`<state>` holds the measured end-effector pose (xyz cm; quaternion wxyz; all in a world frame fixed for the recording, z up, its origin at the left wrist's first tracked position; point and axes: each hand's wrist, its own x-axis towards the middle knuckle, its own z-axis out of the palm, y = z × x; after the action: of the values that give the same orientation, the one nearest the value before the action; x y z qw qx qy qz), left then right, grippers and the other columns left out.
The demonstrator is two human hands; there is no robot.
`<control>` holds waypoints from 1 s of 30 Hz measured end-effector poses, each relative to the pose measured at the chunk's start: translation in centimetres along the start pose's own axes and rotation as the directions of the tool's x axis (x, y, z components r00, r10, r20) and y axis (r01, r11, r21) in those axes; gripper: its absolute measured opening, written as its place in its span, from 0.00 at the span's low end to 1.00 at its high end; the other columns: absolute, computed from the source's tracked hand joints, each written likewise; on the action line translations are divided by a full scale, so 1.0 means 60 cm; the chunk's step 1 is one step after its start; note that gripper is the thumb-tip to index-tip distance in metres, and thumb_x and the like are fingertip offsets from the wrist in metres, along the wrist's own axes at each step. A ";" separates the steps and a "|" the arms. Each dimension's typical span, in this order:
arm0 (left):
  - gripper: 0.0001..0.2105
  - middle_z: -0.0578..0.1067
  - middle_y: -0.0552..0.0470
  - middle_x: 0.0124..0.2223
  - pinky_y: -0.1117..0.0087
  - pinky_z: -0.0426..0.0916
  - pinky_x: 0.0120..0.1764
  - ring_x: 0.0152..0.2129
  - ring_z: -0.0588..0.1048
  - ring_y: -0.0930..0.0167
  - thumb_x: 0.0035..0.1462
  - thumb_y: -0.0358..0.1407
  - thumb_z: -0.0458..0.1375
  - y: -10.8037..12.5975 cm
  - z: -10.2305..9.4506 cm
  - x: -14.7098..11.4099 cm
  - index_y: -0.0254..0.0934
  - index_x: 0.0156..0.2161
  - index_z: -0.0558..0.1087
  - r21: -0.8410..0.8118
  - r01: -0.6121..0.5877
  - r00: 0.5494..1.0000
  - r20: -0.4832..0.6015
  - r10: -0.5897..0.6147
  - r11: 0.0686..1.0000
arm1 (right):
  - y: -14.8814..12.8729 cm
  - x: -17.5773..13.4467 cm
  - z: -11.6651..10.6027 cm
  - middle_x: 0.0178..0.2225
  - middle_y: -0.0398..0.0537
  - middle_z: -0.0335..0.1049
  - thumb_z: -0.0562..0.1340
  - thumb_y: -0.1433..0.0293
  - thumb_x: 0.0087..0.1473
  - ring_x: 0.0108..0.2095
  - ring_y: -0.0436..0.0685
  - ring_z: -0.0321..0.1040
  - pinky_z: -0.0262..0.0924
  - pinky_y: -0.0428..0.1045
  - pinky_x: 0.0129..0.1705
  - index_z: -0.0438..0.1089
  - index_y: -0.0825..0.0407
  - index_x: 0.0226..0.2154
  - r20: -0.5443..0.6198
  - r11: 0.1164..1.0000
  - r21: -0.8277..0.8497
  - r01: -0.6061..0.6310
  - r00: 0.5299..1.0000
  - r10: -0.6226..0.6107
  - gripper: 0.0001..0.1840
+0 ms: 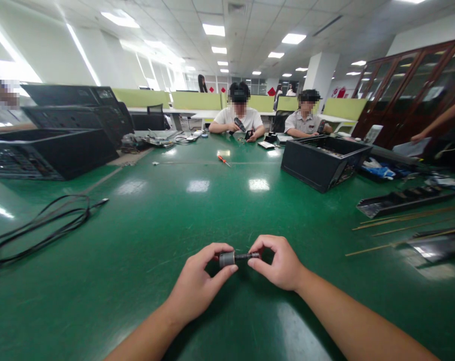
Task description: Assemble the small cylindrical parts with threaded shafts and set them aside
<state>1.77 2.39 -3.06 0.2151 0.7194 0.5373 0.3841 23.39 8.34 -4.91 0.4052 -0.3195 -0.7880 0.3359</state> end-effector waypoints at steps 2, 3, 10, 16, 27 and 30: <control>0.11 0.79 0.52 0.41 0.69 0.70 0.43 0.38 0.77 0.68 0.56 0.38 0.62 -0.001 0.000 -0.001 0.41 0.45 0.74 -0.002 -0.004 1.000 -0.002 0.004 1.000 | 0.000 0.000 0.000 0.26 0.44 0.74 0.67 0.72 0.48 0.28 0.54 0.70 0.63 0.47 0.33 0.73 0.52 0.28 -0.004 1.000 0.001 0.003 1.000 -0.003 0.03; 0.11 0.79 0.53 0.41 0.69 0.70 0.43 0.38 0.77 0.69 0.56 0.38 0.62 -0.002 0.000 -0.002 0.41 0.45 0.74 -0.003 -0.004 1.000 -0.004 0.004 1.000 | -0.001 0.000 0.000 0.26 0.44 0.74 0.67 0.72 0.48 0.28 0.54 0.70 0.63 0.47 0.33 0.73 0.52 0.28 -0.005 1.000 0.003 0.004 1.000 -0.004 0.03; 0.11 0.79 0.54 0.42 0.69 0.70 0.43 0.39 0.77 0.69 0.57 0.38 0.62 -0.005 0.001 -0.001 0.42 0.45 0.74 -0.005 0.000 1.000 -0.003 0.000 1.000 | -0.001 0.001 -0.002 0.26 0.45 0.74 0.66 0.72 0.48 0.28 0.54 0.70 0.62 0.47 0.33 0.72 0.52 0.28 -0.001 1.000 0.001 -0.002 1.000 0.002 0.02; 0.11 0.78 0.55 0.42 0.69 0.69 0.44 0.39 0.76 0.70 0.57 0.38 0.62 -0.007 -0.001 0.000 0.43 0.45 0.74 0.000 0.010 1.000 -0.005 -0.010 1.000 | -0.001 0.002 -0.004 0.25 0.44 0.72 0.65 0.71 0.49 0.28 0.53 0.68 0.62 0.47 0.33 0.71 0.52 0.26 -0.011 1.000 0.004 -0.011 1.000 0.011 0.03; 0.11 0.78 0.54 0.43 0.68 0.68 0.45 0.40 0.75 0.69 0.57 0.38 0.62 -0.007 -0.003 -0.001 0.43 0.46 0.73 -0.008 0.032 0.999 0.010 -0.032 0.999 | 0.002 0.001 -0.006 0.23 0.43 0.68 0.64 0.69 0.50 0.26 0.52 0.65 0.58 0.46 0.31 0.70 0.54 0.26 -0.018 0.997 0.076 -0.023 1.000 0.025 0.06; 0.11 0.78 0.53 0.43 0.68 0.68 0.45 0.40 0.75 0.68 0.58 0.39 0.61 -0.007 -0.005 0.000 0.42 0.46 0.73 -0.018 0.044 0.999 0.019 -0.043 0.999 | 0.002 0.002 -0.008 0.24 0.43 0.69 0.65 0.69 0.50 0.27 0.52 0.65 0.58 0.46 0.32 0.71 0.54 0.27 -0.030 0.997 0.080 -0.016 0.999 0.019 0.05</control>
<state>1.30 2.52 -3.18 0.2352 0.7091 0.5471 0.3774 23.77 8.61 -4.73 0.4266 -0.3151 -0.7648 0.3658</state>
